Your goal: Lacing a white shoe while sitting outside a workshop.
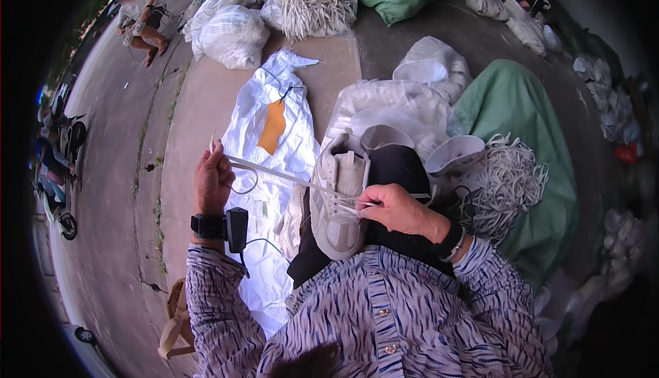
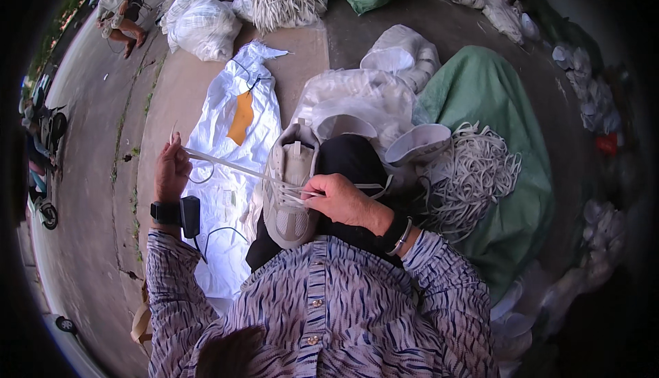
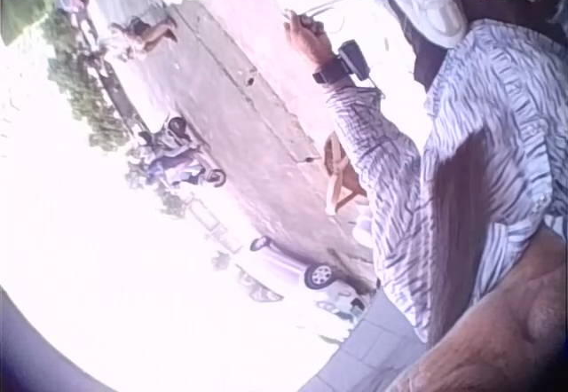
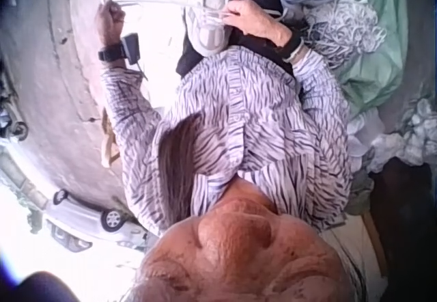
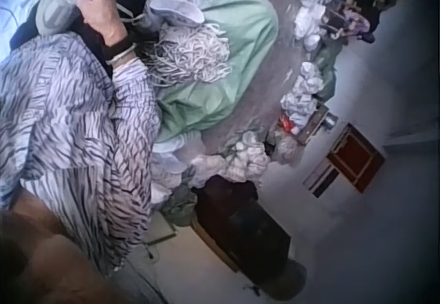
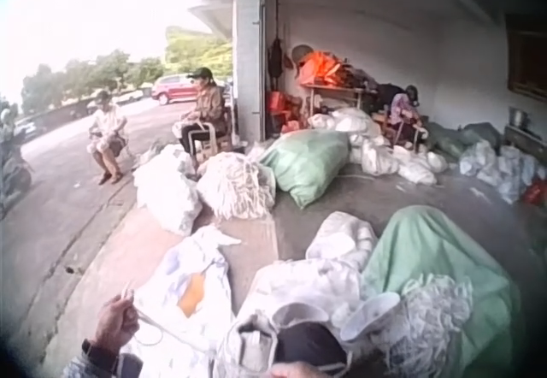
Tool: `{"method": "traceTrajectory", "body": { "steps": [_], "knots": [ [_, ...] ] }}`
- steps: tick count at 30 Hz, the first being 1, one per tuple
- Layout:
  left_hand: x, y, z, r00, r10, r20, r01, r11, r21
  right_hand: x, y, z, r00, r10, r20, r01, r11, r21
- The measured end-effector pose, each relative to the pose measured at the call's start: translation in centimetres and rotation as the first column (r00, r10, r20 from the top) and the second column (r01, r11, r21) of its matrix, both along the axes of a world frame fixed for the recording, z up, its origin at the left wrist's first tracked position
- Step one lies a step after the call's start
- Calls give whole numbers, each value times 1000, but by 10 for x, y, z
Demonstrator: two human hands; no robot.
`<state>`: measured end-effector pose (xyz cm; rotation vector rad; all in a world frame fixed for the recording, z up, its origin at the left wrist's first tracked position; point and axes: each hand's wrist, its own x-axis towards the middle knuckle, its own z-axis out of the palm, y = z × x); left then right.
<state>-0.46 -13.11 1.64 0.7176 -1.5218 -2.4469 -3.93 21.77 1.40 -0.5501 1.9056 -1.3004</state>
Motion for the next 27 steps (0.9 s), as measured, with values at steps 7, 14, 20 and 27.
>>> {"method": "traceTrajectory", "body": {
  "steps": [7,14,20,27],
  "knots": [
    [13,-25,-9,961,270,53,-268,963,-38,-3,9,8,911,-338,-236,290,932,-218],
    [37,-45,-27,982,175,66,-168,981,-94,0,41,-4,840,-142,-524,123,990,-71],
    [68,-22,-84,911,0,412,259,778,-573,-15,131,-47,819,-574,-1,563,802,198],
    [49,59,-57,963,-219,158,269,740,-616,-22,95,-15,907,-420,-6,418,903,-101]
  ]
}}
